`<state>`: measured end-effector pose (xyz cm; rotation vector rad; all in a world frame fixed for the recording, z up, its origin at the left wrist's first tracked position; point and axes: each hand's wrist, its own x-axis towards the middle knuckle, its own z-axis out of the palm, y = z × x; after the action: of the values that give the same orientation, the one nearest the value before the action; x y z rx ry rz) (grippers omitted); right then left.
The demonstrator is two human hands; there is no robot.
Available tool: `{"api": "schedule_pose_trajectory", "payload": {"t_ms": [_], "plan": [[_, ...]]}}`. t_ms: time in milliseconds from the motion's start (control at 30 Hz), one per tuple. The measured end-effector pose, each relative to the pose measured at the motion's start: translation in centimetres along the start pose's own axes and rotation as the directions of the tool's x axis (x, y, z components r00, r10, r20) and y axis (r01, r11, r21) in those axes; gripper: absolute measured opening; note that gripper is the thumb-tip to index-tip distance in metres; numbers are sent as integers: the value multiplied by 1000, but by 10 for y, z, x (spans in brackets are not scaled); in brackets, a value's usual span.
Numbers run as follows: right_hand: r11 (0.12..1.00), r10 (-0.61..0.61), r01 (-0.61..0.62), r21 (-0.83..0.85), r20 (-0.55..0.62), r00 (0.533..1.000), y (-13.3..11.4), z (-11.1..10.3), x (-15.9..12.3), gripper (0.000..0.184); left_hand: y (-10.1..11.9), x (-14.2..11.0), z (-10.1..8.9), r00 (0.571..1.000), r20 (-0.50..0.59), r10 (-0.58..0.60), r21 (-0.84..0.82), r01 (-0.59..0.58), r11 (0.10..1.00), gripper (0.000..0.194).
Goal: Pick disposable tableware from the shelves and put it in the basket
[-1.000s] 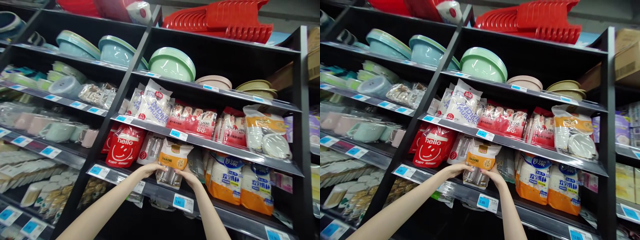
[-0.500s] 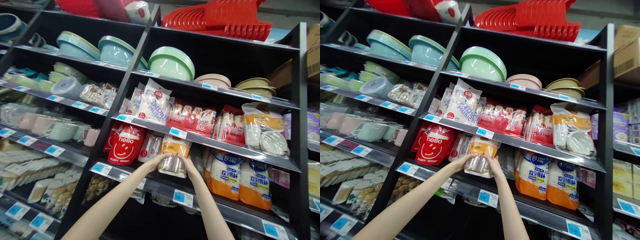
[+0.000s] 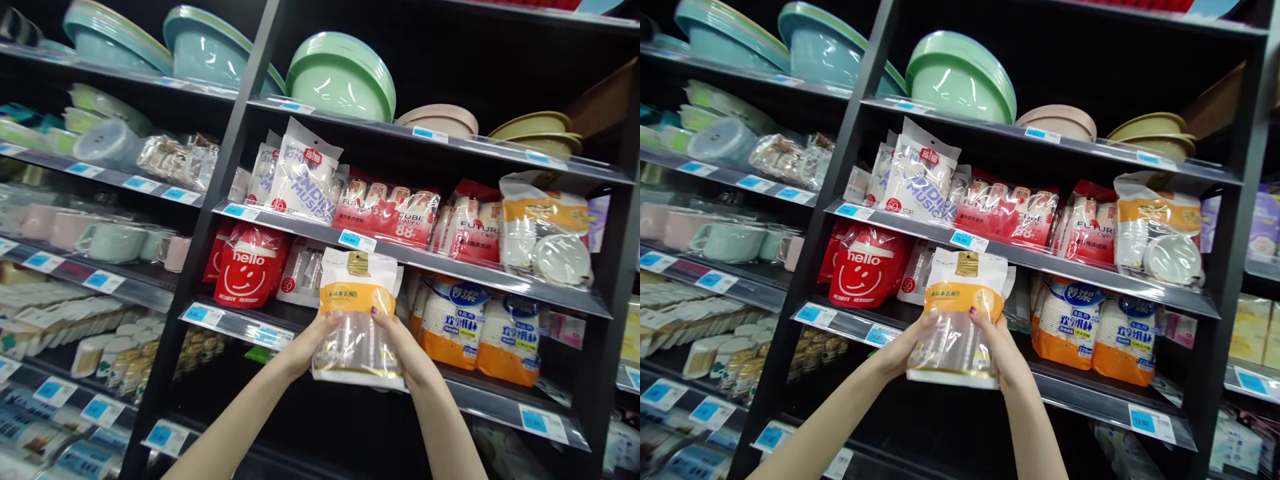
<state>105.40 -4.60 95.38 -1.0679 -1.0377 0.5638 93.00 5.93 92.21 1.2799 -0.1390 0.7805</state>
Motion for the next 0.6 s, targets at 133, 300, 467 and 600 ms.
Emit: {"api": "schedule_pose_trajectory", "payload": {"t_ms": [133, 300, 467, 600], "plan": [[996, -88, 86, -22, -200, 976, 33, -5, -53, 85, -28, -40, 7, 999, 21, -24, -85, 26, 996, 80], [997, 34, -13, 74, -283, 958, 88, -16, -120, 99, -62, -84, 18, 982, 58, -177, -147, 184, 972, 73], [981, 186, -151, 118, -382, 905, 136, -27, -166, 101, -100, -112, 15, 942, 56, -332, -177, 336, 925, 68], [965, 260, -223, 139, -379, 888, 169, -39, -194, 105, -129, -132, 8, 900, 82, -427, -201, 435, 878, 57]]}}
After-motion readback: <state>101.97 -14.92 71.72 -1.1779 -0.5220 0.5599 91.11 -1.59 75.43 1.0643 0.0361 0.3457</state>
